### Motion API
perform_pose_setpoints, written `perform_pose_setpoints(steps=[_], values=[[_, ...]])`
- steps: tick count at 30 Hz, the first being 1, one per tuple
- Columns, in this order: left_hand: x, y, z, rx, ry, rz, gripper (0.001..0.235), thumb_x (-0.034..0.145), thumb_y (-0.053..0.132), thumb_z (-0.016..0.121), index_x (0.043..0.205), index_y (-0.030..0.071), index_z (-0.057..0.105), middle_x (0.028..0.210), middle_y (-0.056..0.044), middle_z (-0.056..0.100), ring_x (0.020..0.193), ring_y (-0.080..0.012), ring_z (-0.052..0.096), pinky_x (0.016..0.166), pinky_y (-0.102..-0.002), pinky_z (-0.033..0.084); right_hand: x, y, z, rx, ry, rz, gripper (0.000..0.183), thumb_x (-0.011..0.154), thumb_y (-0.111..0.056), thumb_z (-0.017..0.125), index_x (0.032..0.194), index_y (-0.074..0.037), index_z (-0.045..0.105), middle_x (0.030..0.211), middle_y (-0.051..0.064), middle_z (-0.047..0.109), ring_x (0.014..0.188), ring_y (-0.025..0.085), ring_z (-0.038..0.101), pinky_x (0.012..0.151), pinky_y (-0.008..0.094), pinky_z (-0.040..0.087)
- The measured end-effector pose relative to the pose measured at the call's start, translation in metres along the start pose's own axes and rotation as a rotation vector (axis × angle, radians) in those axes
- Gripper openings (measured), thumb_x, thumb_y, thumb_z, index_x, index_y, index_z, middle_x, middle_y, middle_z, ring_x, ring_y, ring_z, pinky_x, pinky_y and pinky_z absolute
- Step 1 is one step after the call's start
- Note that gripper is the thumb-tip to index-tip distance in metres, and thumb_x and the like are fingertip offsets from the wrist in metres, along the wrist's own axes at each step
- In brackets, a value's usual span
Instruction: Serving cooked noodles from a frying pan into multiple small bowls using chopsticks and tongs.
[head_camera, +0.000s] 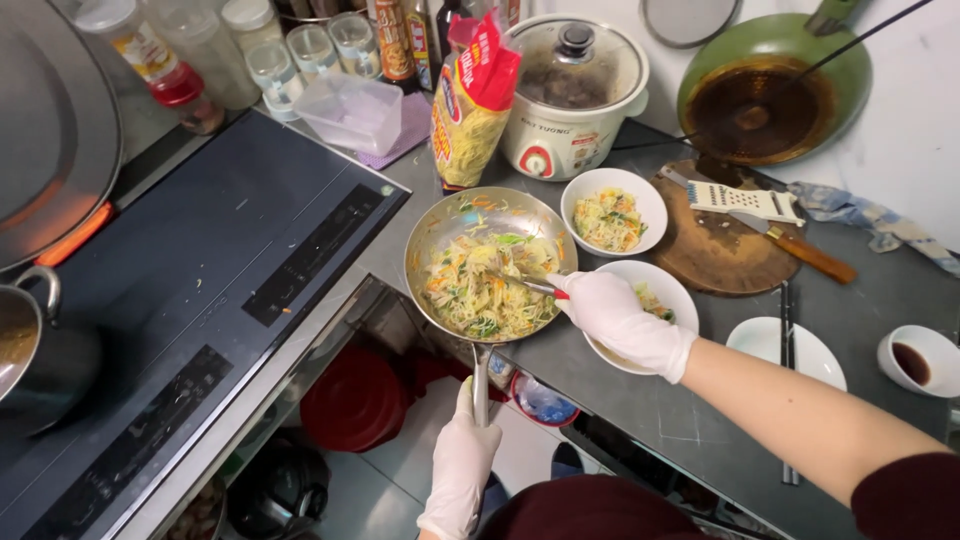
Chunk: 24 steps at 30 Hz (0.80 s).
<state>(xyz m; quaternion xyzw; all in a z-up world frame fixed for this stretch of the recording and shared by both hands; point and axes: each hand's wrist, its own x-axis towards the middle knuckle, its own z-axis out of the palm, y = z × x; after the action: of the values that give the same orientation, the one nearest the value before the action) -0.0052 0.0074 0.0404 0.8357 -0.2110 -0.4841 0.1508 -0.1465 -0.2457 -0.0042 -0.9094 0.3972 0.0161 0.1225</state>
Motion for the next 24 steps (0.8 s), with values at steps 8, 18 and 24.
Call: perform_pose_setpoints(steps=[8,18,24], values=[[-0.004,0.005,-0.001,0.021,-0.013,-0.05,0.09,0.082,0.015,0.046,0.163,0.044,0.018,0.111,-0.01,0.074,0.092,-0.0287,0.068,0.08,-0.038,0.052,-0.021,-0.018,-0.068,0.045,0.102,0.01,0.047,0.099,-0.037,0.057,0.144,-0.027,0.059,0.11,0.007,0.077,0.088,0.032,0.073,0.077,0.042,0.055],[0.001,0.001,0.003,0.027,0.0,-0.028,0.092,0.082,0.014,0.048,0.164,0.042,0.017,0.107,-0.011,0.075,0.089,-0.0289,0.069,0.078,-0.039,0.051,-0.01,-0.065,-0.099,0.098,-0.49,0.389,0.076,0.081,-0.048,0.073,0.14,-0.009,0.046,0.134,0.012,0.064,0.118,0.034,0.065,0.093,0.044,0.054],[-0.002,0.001,0.001,-0.01,0.008,0.003,0.09,0.082,0.012,0.049,0.162,0.04,0.02,0.111,-0.012,0.075,0.091,-0.0295,0.069,0.079,-0.04,0.053,0.036,-0.076,-0.069,-0.017,-0.437,0.377,0.094,0.083,-0.049,0.085,0.152,-0.006,0.036,0.135,0.012,0.063,0.118,0.03,0.068,0.094,0.044,0.057]])
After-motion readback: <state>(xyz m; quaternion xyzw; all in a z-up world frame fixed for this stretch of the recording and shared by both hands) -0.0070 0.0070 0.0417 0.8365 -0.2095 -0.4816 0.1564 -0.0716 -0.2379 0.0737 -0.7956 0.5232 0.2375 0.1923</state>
